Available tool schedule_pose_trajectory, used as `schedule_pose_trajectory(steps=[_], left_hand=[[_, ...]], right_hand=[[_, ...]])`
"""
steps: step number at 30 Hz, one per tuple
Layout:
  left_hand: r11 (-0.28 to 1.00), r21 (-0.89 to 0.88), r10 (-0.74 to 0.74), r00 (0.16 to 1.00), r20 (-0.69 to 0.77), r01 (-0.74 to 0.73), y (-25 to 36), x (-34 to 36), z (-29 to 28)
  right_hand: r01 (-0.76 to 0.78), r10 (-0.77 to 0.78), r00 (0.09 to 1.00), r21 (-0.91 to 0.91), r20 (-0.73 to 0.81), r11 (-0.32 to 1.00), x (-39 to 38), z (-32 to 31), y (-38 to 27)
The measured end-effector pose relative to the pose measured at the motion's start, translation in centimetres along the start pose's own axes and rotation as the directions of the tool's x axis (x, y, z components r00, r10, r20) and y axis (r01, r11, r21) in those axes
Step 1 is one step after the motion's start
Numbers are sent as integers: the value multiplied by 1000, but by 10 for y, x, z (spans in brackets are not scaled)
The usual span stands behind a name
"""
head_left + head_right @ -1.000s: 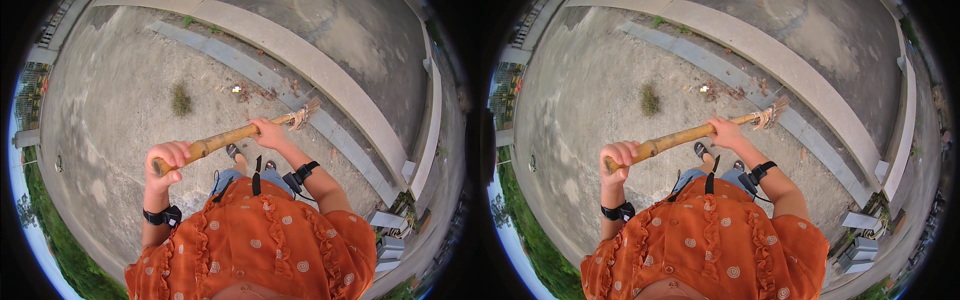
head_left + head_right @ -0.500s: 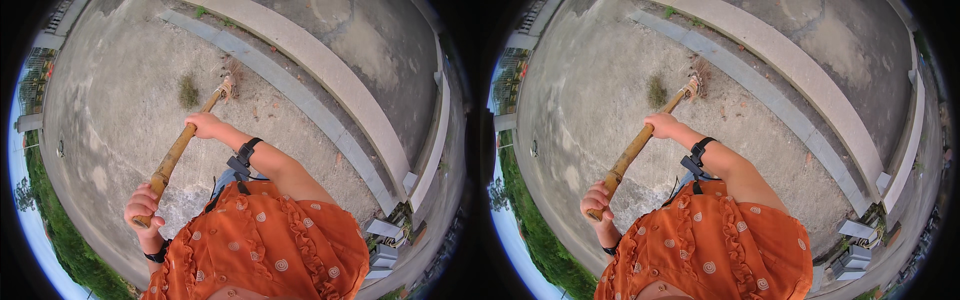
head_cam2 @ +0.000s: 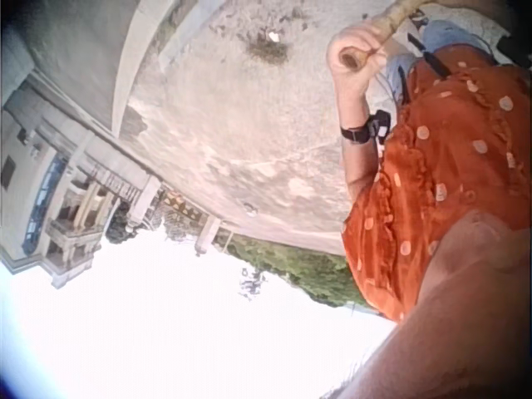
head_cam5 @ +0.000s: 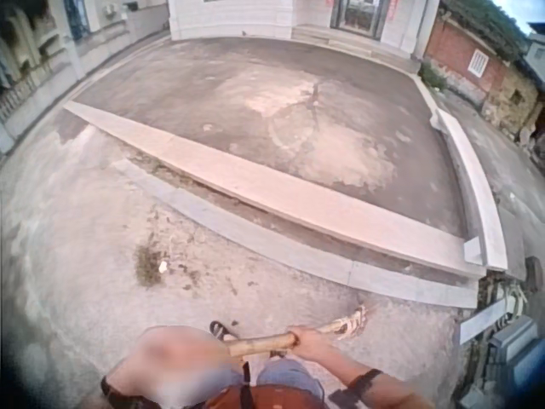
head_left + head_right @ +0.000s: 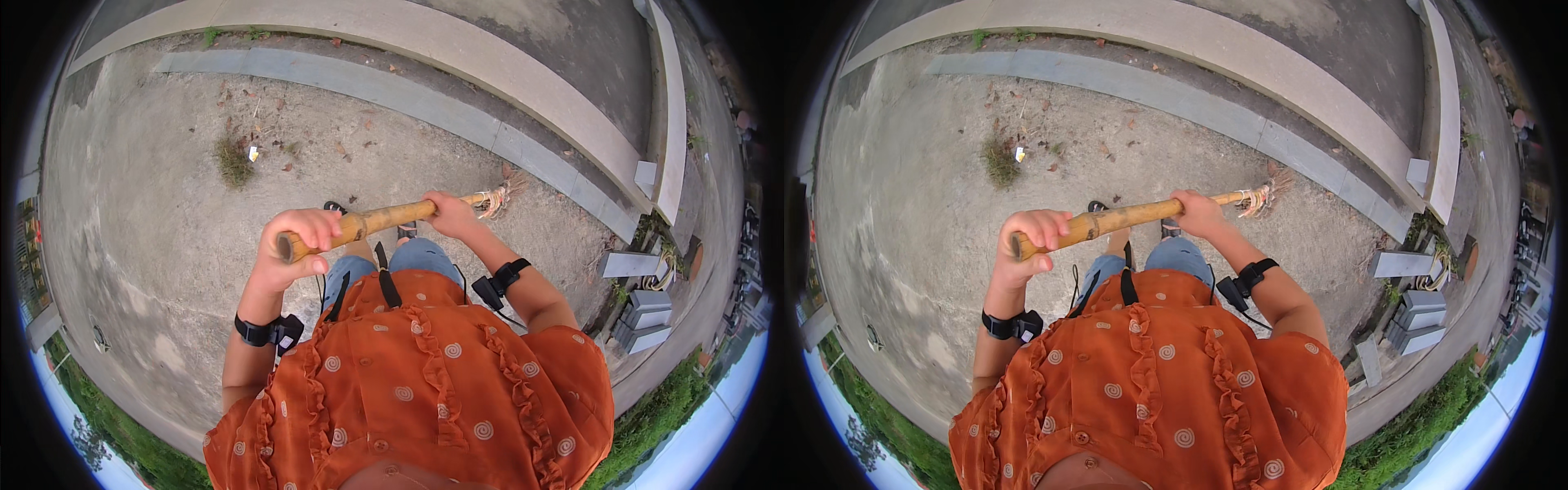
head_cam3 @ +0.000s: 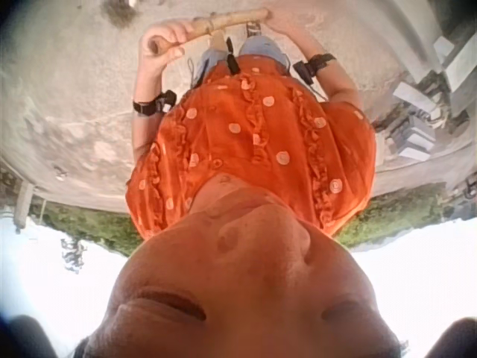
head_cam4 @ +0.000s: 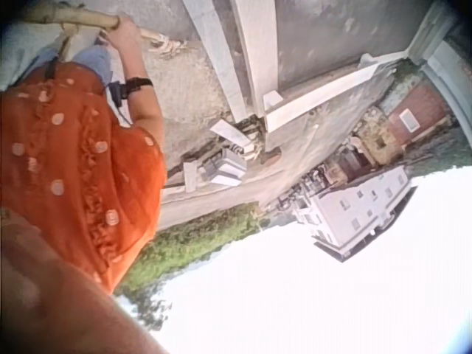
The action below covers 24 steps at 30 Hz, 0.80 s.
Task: Sweeping debris and leaves on a concrete patio area into a basket.
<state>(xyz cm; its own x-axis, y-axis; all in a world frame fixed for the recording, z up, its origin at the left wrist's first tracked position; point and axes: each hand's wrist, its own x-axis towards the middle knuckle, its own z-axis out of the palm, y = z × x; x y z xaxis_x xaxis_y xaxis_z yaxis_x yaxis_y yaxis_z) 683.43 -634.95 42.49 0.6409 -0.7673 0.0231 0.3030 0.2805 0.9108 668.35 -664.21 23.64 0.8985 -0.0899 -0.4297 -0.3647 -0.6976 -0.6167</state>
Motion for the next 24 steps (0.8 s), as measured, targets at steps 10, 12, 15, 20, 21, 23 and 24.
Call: schedule_pose_trajectory(steps=[10, 12, 15, 20, 21, 23, 24], left_hand=[[965, 261, 94, 930, -354, 2, 13, -103, 22], [923, 384, 209, 861, -463, -17, 59, -152, 35], [821, 570, 353, 756, -551, 33, 96, -202, 68], [641, 764, 430, 787, -442, 79, 126, -224, 112], [607, 795, 452, 832, -322, -22, 134, -225, 116], [573, 803, 535, 816, -217, -162, 145, -220, 124], [569, 807, 547, 805, -228, -158, 146, -218, 116]], right_hand=[[216, -233, 968, 163, 94, 963, 37, 84, -39], [344, -386, 893, 204, 229, 917, 52, 108, -107], [505, -560, 764, 245, 320, 828, 61, 131, -196], [643, -714, 609, 313, 345, 699, 49, 136, -259], [664, -752, 582, 354, 308, 659, 43, 125, -263], [691, -796, 535, 394, 283, 605, 31, 98, -267], [680, -768, 586, 359, 258, 639, 28, 87, -264]])
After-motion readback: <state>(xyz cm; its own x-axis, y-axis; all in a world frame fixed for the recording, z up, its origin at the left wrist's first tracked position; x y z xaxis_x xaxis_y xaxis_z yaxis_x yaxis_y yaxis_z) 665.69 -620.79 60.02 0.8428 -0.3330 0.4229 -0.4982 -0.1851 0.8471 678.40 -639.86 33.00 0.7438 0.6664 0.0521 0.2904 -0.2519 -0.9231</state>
